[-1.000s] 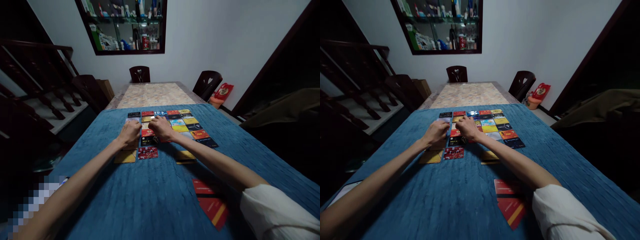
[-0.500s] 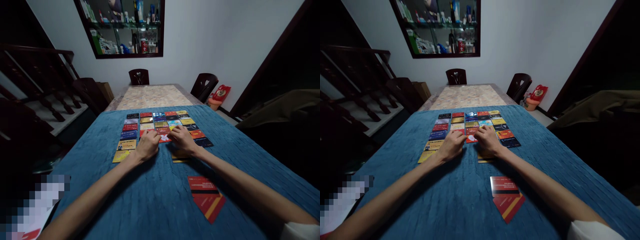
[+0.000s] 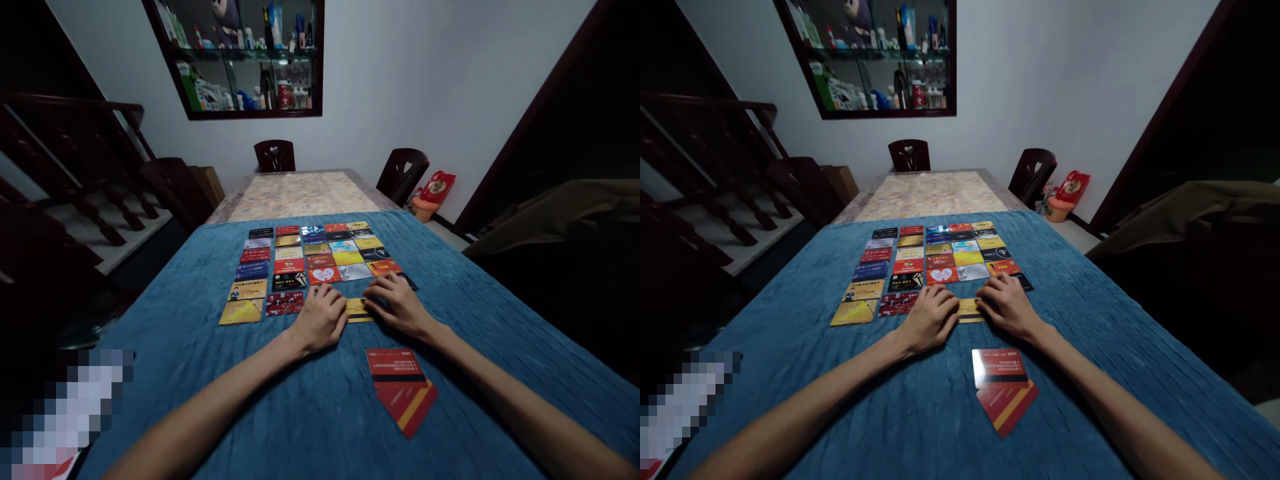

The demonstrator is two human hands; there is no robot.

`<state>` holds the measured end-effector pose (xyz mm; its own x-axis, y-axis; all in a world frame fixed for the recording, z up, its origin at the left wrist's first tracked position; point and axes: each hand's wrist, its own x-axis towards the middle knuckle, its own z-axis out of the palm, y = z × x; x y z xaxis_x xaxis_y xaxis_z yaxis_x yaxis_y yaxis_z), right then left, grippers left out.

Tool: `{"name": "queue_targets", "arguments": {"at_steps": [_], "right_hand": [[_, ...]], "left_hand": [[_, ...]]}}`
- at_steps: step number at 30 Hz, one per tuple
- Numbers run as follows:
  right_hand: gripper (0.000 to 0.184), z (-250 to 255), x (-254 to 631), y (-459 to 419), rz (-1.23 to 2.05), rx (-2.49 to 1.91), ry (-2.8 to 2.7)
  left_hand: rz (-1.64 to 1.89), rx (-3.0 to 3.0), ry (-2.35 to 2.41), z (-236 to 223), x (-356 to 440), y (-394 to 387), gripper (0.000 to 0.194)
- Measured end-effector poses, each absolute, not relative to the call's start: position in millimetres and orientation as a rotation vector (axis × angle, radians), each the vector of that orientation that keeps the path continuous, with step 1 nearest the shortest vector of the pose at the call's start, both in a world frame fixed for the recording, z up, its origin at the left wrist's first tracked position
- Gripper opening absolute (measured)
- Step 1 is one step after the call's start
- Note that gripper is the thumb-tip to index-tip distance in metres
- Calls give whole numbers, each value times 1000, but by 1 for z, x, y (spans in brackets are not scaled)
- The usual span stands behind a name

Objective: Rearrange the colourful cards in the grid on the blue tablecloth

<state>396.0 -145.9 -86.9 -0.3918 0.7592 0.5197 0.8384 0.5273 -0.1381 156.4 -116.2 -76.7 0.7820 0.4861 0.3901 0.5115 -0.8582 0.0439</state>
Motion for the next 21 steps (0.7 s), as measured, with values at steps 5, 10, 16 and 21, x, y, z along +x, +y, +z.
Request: {"name": "queue_targets", "arguments": {"at_steps": [5,10,16,21], "right_hand": [[29,-85,399,-155,-68,-1305,-2305],[36,-82,401,-161,-13,-1270,-2377],[34,-82,404,-162,2,-1226,-2416],[34,-82,405,-161,-21,-1191,-2444]], "left_hand": [[-693,-2971,-834,-82,151,-116,26],[-721,-3032,-840,-80,149,-116,31],[-721,-3047,-842,-81,150,-115,28],[-688,-3054,-787,-79,149,-115,30]]}}
